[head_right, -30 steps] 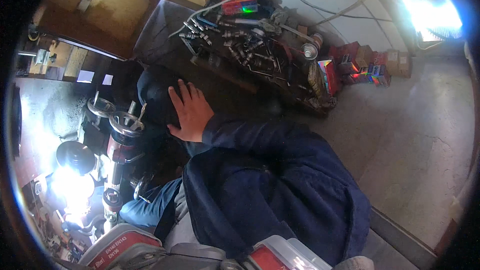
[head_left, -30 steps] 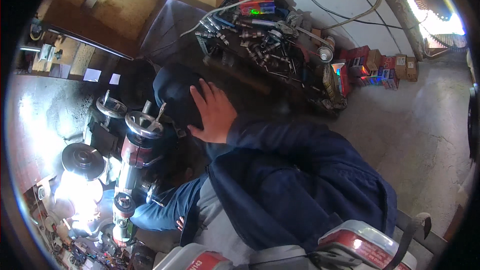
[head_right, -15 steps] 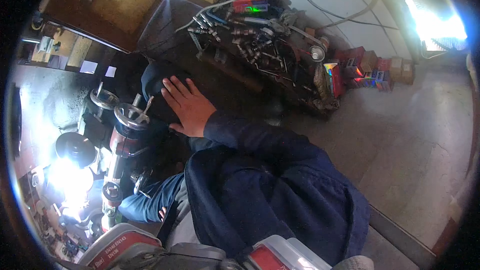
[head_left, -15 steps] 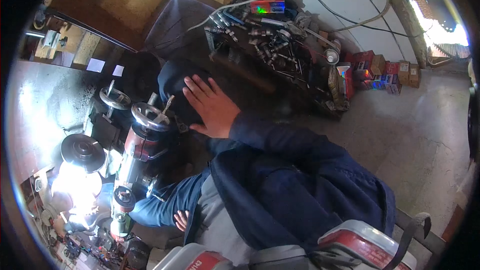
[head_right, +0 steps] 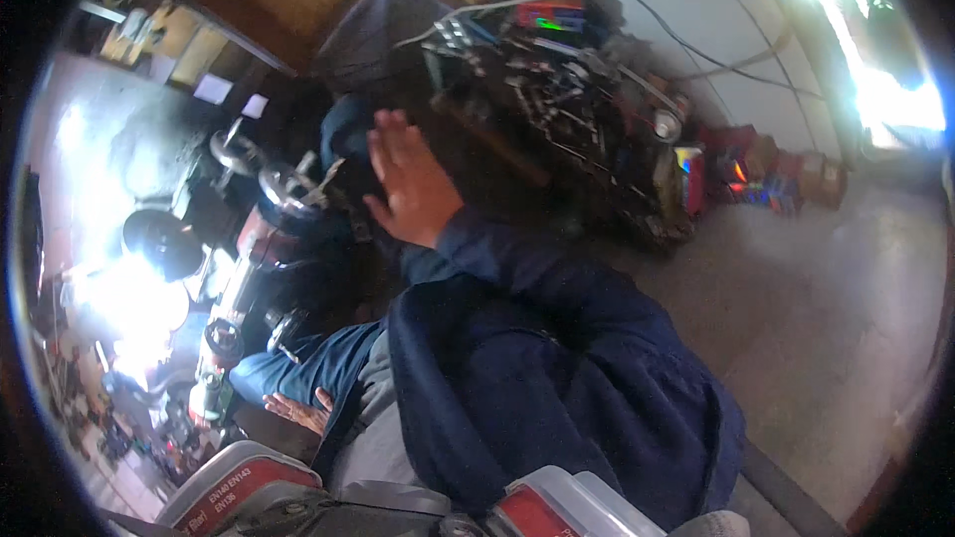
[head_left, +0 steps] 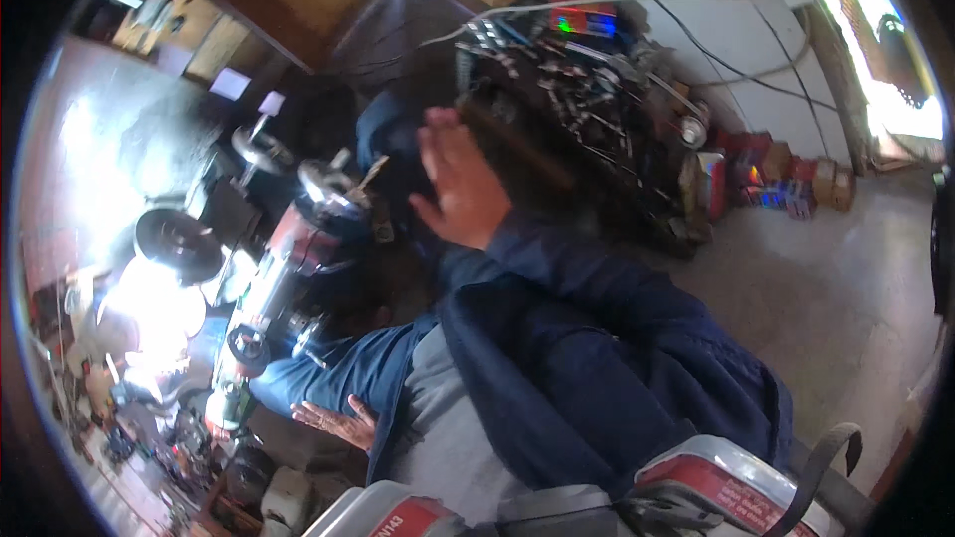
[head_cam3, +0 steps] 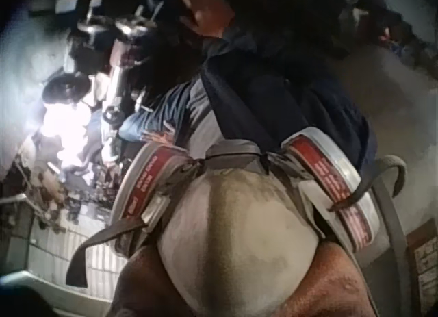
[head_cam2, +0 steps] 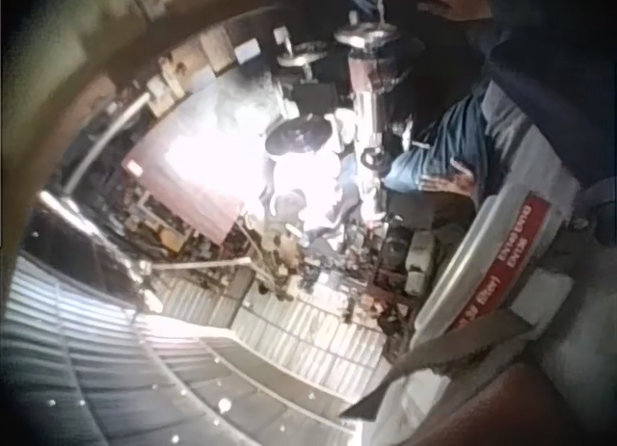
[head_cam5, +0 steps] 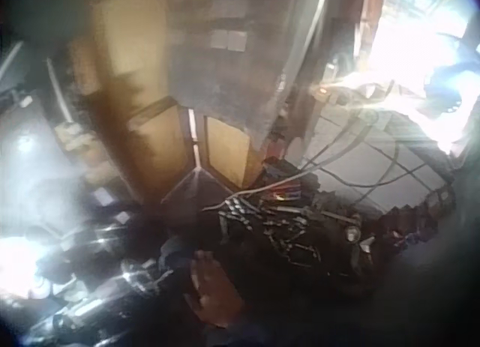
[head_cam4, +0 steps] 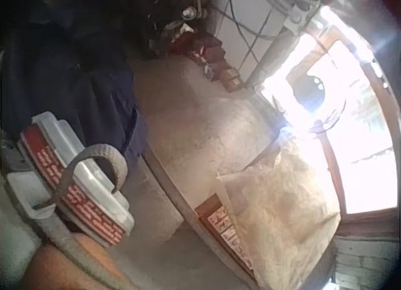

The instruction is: Polishing or grinding a metal camshaft using a stationary machine in a workshop.

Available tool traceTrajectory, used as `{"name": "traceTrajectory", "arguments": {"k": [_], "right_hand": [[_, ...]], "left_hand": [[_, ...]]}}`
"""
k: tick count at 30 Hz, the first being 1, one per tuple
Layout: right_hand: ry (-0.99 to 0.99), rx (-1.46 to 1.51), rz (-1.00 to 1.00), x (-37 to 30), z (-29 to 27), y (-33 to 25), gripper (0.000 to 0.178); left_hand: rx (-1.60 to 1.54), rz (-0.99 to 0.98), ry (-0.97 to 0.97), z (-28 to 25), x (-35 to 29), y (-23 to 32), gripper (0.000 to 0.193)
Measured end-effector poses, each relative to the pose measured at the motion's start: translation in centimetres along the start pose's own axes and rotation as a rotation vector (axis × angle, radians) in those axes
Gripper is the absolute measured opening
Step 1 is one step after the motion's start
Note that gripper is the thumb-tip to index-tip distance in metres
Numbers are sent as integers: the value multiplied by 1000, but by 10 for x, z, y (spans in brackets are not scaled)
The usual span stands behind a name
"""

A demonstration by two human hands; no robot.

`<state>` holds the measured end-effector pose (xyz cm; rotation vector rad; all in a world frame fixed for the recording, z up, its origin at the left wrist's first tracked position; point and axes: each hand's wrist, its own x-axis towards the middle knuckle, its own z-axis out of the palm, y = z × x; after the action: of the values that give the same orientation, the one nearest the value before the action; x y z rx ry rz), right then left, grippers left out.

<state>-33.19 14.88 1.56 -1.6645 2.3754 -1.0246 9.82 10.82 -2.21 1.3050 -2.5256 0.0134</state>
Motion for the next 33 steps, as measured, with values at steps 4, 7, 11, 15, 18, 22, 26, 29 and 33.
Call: {"name": "traceTrajectory", "arguments": {"k": [4, 7, 11, 15, 18, 22, 26, 29, 33], "right_hand": [[-52, -61, -4, 4, 5, -11, 78], [-139, -52, -65, -1, -12, 8, 76], [195, -129, -130, 8, -26, -16, 74], [230, -176, -267, 5, -12, 1, 77], [-294, -65, -195, 8, -9, 10, 80], [70, -134, -200, 14, -13, -9, 81], [-287, -153, -173, 18, -7, 20, 74], [-315, 96, 63, 31, -29, -9, 72], [284, -134, -167, 26, -16, -14, 70]], "left_hand": [[145, -43, -162, -12, 11, 10, 89], [9, -260, -361, -31, 37, 26, 83], [4, -384, 251, -63, 33, 34, 82], [58, -356, -340, -39, 11, 27, 84], [-43, -453, -64, -45, 10, 30, 86], [115, -499, 143, -42, -1, 26, 88], [-61, -542, -71, -44, 1, 10, 76], [-50, -522, 290, -78, 10, 5, 68], [152, -604, 362, -55, -8, -6, 71]]}}
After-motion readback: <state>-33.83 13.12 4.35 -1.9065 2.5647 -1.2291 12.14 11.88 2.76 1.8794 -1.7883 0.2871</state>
